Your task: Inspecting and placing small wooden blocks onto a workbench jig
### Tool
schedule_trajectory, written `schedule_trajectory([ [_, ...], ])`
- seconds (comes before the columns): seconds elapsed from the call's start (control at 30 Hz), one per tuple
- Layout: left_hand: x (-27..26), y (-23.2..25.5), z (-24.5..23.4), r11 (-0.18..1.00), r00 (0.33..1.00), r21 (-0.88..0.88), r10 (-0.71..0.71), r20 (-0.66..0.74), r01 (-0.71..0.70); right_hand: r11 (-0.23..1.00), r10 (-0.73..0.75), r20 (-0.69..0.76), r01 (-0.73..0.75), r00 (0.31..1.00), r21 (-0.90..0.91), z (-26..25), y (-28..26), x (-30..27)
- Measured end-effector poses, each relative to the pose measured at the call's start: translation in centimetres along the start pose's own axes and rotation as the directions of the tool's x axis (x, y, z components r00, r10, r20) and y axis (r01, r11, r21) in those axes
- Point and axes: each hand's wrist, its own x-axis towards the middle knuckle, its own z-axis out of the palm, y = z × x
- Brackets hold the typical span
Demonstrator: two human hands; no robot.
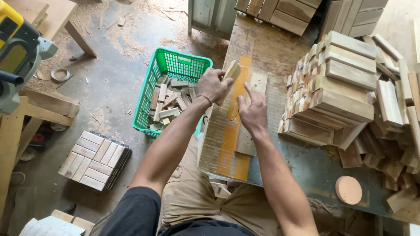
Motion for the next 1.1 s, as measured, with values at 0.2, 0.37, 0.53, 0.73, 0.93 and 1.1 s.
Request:
schedule_trajectory([
  [0.2,-10.7,0.4,-2.2,0.446,0.989,-0.889,-0.137,0.049,0.106,0.956,-0.245,-0.099,0.258,0.964,0.140,-0.5,-4.1,-7.2],
  [0.37,-17.8,-3.6,-4.9,0.500,0.989,-0.865,-0.145,-0.033,0.044,0.952,-0.300,0.022,0.301,0.954,-0.053,0.4,-0.9,-11.8],
  [0.53,-22.9,-6.4,-4.6,0.713,0.988,-0.700,-0.074,-0.137,-0.044,0.920,-0.273,0.194,0.315,0.942,-0.233,0.9,1.5,-15.2],
  [0.73,-21.9,-6.7,-4.3,0.781,0.768,0.209,0.621,-0.157,-0.589,0.850,-0.376,0.093,0.383,0.922,-0.362,1.3,3.2,-15.4],
  [0.93,-20.7,-6.8,-3.3,0.684,0.689,0.207,0.722,-0.060,-0.699,0.861,-0.251,0.180,0.304,0.951,-0.408,0.6,2.6,-14.4],
  [1.1,-17.9,-7.6,-1.5,0.721,0.720,0.142,0.690,-0.067,-0.678,0.908,-0.196,0.119,0.226,0.973,-0.352,2.1,4.6,-11.7],
])
